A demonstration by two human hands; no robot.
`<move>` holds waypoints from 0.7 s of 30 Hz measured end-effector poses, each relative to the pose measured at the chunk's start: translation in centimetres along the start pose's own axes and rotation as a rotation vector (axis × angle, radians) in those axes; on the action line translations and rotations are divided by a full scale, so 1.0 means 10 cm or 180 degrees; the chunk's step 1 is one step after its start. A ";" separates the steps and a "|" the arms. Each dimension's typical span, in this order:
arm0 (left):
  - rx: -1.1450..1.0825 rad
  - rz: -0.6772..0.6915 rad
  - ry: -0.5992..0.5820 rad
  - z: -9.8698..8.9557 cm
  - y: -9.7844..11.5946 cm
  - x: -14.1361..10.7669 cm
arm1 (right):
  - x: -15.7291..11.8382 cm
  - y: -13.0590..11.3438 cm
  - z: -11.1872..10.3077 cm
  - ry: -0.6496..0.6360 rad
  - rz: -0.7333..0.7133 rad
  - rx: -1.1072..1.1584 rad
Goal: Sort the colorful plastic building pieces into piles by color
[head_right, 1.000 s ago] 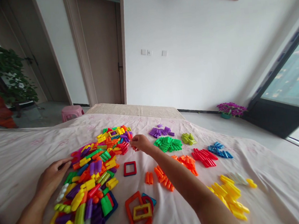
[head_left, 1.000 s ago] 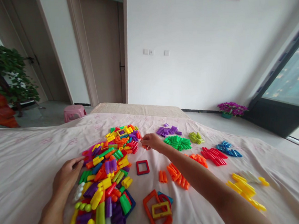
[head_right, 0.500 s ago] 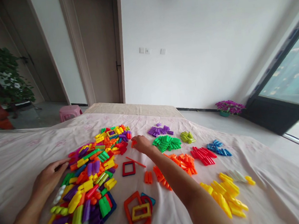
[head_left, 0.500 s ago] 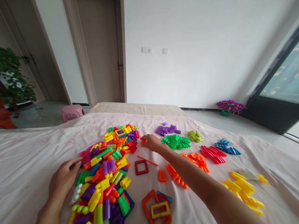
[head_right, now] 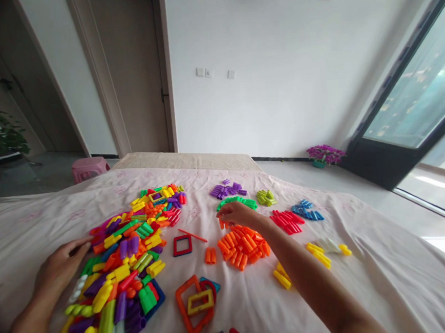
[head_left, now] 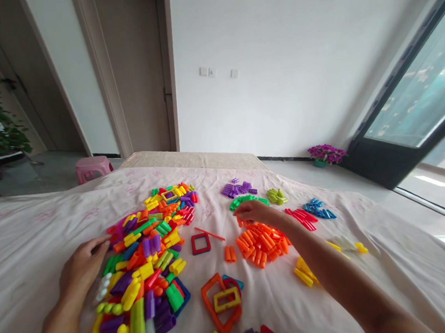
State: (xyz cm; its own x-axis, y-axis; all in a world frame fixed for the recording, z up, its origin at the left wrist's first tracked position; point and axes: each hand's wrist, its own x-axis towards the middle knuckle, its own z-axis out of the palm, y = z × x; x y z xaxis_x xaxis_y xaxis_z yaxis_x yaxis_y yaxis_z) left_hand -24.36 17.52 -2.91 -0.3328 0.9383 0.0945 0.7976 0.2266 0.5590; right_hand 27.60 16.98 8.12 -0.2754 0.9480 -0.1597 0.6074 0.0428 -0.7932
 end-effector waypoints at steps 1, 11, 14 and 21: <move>-0.0046 -0.0063 -0.0048 -0.01 0.02 -0.01 | -0.09 0.04 -0.04 -0.0052 0.0033 0.0000; -0.0174 -0.0073 -0.0064 -0.01 0.05 -0.03 | 0.16 0.02 -0.03 0.0422 -0.0292 -0.1023; -0.0153 -0.0050 -0.0066 0.01 0.02 -0.01 | 0.55 -0.17 0.36 0.0402 -0.0835 -0.1352; -0.0258 -0.0075 -0.0007 -0.01 0.01 -0.02 | 1.33 -0.38 1.12 -0.0072 -0.1615 -0.2190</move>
State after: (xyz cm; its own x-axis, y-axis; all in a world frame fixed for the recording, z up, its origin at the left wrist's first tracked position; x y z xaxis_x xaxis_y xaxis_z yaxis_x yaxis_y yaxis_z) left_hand -24.27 17.37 -2.75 -0.3499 0.9335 0.0789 0.7462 0.2268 0.6259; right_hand 13.31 25.91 2.40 -0.6467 0.7560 0.1009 0.7217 0.6494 -0.2397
